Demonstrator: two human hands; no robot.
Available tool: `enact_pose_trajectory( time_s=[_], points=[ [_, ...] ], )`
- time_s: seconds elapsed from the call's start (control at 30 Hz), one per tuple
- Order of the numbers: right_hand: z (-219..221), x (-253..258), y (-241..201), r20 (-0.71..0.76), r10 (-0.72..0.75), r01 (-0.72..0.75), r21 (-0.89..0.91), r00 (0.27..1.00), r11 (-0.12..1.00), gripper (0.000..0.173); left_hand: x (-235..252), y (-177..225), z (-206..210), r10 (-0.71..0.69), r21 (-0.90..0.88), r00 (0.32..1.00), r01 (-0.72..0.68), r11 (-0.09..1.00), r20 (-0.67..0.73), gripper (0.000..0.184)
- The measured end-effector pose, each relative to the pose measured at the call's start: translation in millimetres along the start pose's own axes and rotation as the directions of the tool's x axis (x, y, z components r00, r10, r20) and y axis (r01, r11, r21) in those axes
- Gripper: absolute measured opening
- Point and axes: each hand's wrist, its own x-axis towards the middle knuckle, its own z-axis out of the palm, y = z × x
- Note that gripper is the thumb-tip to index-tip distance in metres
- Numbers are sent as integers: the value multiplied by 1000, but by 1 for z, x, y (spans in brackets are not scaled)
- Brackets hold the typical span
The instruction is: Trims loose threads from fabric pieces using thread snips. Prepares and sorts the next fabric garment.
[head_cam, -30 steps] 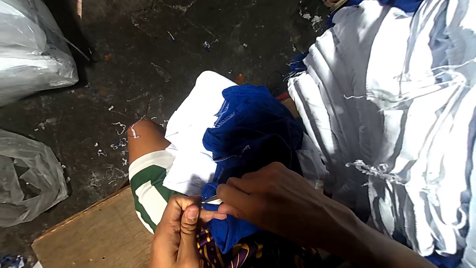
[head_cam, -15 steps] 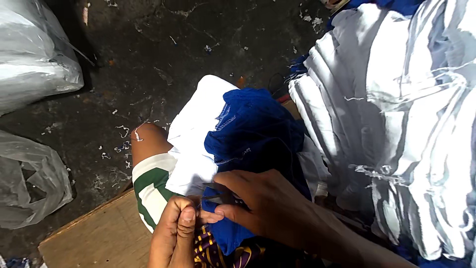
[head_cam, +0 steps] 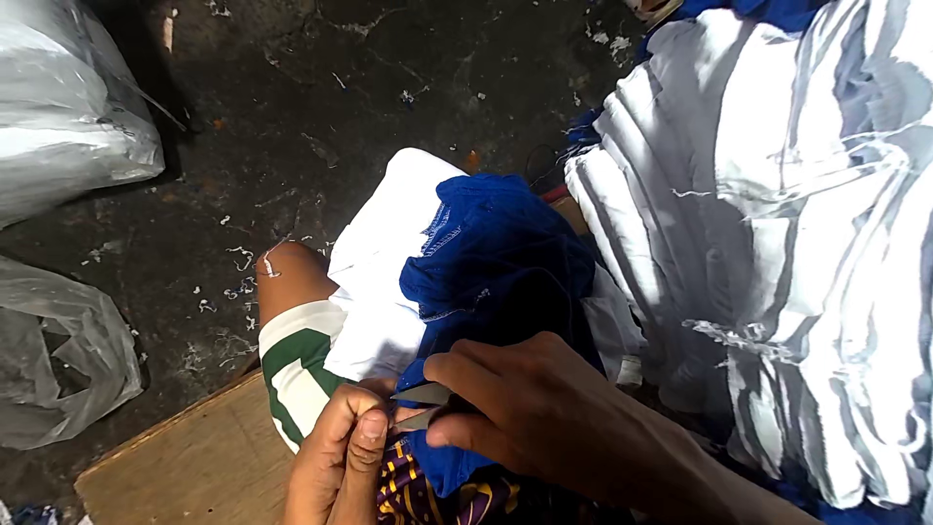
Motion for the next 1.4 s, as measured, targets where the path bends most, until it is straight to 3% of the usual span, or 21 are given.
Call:
enact_pose_trajectory(
  time_s=[0.1, 0.23, 0.4, 0.7, 0.83, 0.93, 1.0, 1.03, 1.1, 1.13, 1.17, 1.23, 1.33, 1.4],
  points=[
    [0, -1, 1, 33, 2, -2, -19, 999, 1000, 39, -1, -1, -1, -2, -3, 1000, 2, 1000, -6, 21],
    [1, -2, 1, -23, 3, -5, -68, 1000, 998, 16, 1, -2, -3, 44, 5, 998, -44, 999, 50, 23],
    [1, -2, 3, -75, 38, -40, -18, 996, 999, 23, 5, -2, -8, 109, 61, 988, -116, 991, 106, 23],
    [8, -5, 6, -116, 125, -121, 41, 985, 992, 17, 5, -6, -10, 152, 48, 977, -161, 986, 152, 25],
    [12, -3, 4, -135, 266, -241, 175, 955, 955, 28, 5, -3, -12, 150, 61, 977, -160, 985, 152, 24],
    [17, -1, 4, -3, 378, -357, 318, 926, 878, 43, 8, 1, -17, 178, 79, 959, -200, 977, 218, 25],
    [18, 1, 5, 122, 403, -416, 413, 907, 810, 34, 14, 5, -34, 256, 89, 936, -284, 955, 241, 25],
    [18, 2, 5, 138, 398, -417, 433, 907, 799, 27, 18, 9, -47, 297, 94, 937, -318, 943, 183, 23],
    [18, 2, 6, 113, 396, -401, 459, 911, 793, 17, 21, 21, -72, 327, 184, 937, -302, 935, -121, 20],
    [19, 1, 6, 92, 396, -392, 461, 914, 796, 14, 20, 27, -81, 327, 315, 917, -248, 916, -229, 36],
    [19, 1, 7, 71, 392, -379, 460, 917, 803, 11, 20, 32, -87, 298, 486, 921, -145, 862, -253, 60],
    [20, 1, 9, 38, 369, -346, 448, 929, 824, 9, 18, 35, -85, 175, 643, 967, -17, 766, -184, 77],
    [23, 2, 8, -55, 318, -263, 438, 947, 860, 4, 21, 26, -55, 41, 572, 999, -40, 820, 11, 68],
    [24, 2, 7, -111, 305, -231, 429, 946, 873, 2, 21, 13, -27, 34, 472, 996, -67, 879, 79, 59]
  ],
)
